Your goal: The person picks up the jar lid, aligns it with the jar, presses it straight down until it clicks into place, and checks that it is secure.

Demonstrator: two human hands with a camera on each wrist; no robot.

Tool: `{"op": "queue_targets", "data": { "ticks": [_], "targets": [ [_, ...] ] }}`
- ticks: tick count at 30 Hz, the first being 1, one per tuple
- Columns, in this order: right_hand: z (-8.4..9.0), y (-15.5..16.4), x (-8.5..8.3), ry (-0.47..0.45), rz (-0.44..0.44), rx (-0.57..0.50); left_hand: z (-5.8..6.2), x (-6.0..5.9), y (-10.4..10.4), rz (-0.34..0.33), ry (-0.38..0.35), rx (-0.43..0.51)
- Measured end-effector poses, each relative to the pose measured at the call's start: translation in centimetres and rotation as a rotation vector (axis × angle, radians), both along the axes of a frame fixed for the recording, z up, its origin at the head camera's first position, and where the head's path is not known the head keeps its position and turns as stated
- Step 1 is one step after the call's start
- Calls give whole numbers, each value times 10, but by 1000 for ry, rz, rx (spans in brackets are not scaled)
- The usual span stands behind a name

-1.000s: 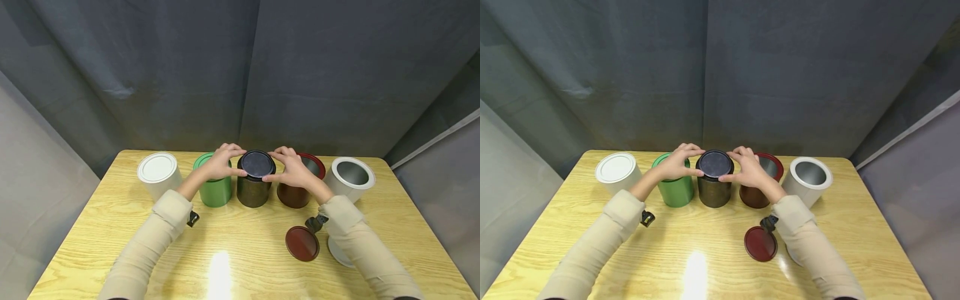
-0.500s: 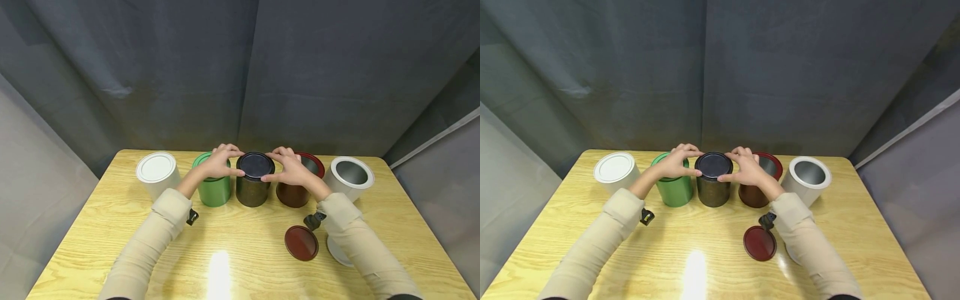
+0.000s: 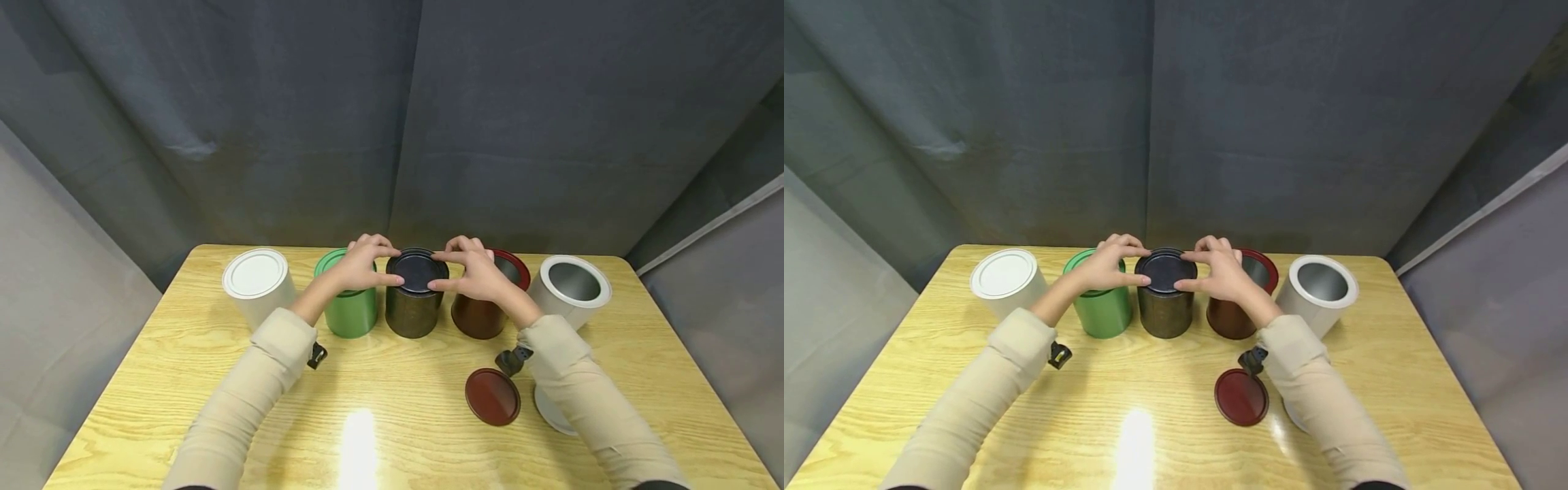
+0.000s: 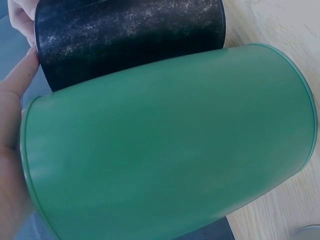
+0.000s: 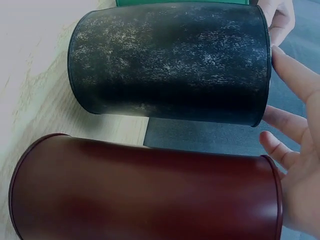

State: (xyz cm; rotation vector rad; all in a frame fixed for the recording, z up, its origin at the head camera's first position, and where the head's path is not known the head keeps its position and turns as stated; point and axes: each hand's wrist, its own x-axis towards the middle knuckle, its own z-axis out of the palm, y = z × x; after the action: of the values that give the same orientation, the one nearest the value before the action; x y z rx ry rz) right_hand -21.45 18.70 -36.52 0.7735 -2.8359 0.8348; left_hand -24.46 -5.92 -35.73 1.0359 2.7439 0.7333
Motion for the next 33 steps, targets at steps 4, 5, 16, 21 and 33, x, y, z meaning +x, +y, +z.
{"op": "queue_targets", "data": {
  "ticks": [4,5,16,21,33],
  "targets": [
    [-1,-1,1,-26,-18,6,0,1,1,7,8,-4],
    [-1,-2,1,-31,-24,6,0,1,1,7,11,-6],
    [1,-4,5,-42,-44,18,1,2,3,21,1,-41],
    [1,-3,7,-14,-46,17,1,3,3,12,10,-38],
    [-3,-9,6,-24,-70,64,-2,6,12,54,85,-111]
  ]
}}
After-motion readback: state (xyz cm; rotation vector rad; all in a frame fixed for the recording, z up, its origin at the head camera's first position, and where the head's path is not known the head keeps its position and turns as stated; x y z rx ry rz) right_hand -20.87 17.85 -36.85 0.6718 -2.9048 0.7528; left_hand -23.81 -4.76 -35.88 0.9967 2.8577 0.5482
